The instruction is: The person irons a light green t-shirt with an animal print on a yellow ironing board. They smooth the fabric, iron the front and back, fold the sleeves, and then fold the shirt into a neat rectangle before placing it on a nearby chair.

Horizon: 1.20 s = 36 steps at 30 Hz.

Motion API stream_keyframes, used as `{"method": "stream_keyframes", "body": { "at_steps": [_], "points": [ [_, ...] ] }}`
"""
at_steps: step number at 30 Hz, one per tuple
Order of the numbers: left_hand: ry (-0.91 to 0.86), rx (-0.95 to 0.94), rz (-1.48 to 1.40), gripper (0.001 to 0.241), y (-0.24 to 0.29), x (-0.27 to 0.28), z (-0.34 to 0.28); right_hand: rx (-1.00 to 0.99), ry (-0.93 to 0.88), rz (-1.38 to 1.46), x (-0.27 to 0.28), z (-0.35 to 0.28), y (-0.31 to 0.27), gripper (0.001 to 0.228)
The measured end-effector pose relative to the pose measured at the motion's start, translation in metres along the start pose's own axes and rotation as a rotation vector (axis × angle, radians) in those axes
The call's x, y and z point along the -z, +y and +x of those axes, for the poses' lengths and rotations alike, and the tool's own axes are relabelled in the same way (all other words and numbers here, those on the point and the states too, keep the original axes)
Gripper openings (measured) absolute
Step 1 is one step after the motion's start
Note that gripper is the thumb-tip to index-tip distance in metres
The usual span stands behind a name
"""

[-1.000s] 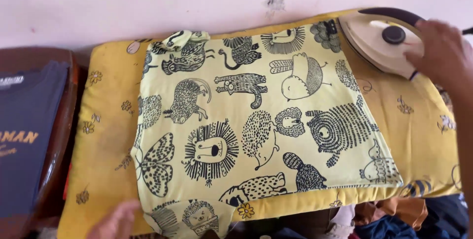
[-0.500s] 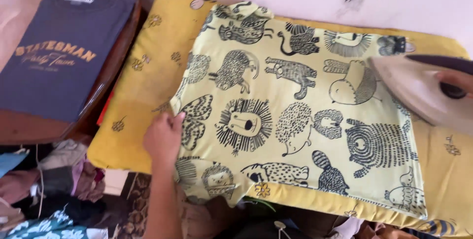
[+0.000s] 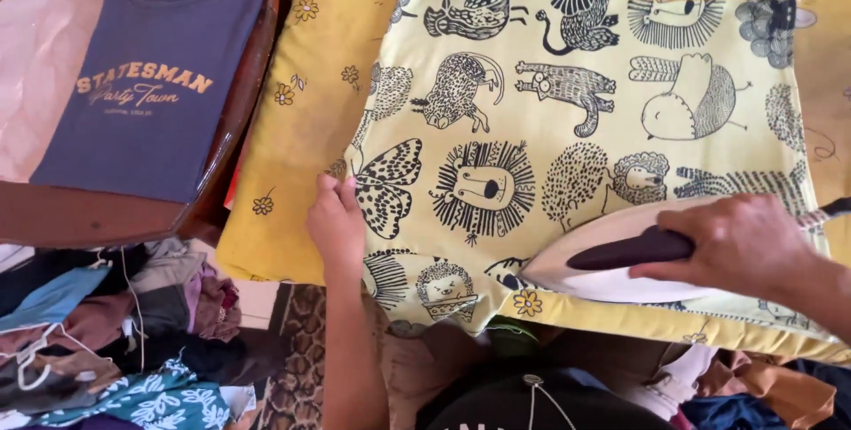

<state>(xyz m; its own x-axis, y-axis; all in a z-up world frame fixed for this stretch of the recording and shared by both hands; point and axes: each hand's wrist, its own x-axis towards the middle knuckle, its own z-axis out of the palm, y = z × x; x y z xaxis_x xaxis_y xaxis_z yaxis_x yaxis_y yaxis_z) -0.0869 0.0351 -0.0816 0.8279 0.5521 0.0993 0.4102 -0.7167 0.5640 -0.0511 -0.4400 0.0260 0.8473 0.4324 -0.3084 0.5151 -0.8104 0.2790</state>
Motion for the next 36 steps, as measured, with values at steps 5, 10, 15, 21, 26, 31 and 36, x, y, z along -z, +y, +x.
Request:
{"method": "stream_keyframes", "body": {
  "at_steps": [5, 10, 15, 21, 26, 31, 36],
  "points": [
    [-0.054, 0.041, -0.02, 0.033, 0.0, 0.004, -0.003, 0.037, 0.193, 0.157, 0.041, 0.04, -0.036, 0.064],
    [-0.034, 0.058, -0.084, 0.033, 0.005, 0.01, -0.005, -0.277, 0.042, 0.239, 0.103, 0.134, -0.03, 0.083],
    [0.045, 0.028, -0.031, 0.029, -0.01, -0.004, -0.005, -0.262, 0.014, 0.217, 0.078, 0.134, -0.03, 0.081],
    [0.072, 0.004, -0.045, 0.029, -0.01, -0.001, -0.004, -0.037, -0.08, 0.155, 0.038, 0.025, -0.053, 0.067],
    [0.004, 0.012, -0.102, 0.032, -0.003, 0.006, -0.003, -0.032, 0.144, 0.232, 0.042, 0.036, -0.011, 0.056],
    [-0.163, 0.213, -0.017, 0.031, 0.005, 0.013, 0.002, -0.568, 0.058, 0.176, 0.042, 0.134, 0.113, 0.081],
    [-0.05, 0.139, -0.022, 0.035, -0.018, 0.001, 0.0, -0.721, 0.239, 0.244, 0.003, 0.186, 0.226, 0.096]
  ]
}}
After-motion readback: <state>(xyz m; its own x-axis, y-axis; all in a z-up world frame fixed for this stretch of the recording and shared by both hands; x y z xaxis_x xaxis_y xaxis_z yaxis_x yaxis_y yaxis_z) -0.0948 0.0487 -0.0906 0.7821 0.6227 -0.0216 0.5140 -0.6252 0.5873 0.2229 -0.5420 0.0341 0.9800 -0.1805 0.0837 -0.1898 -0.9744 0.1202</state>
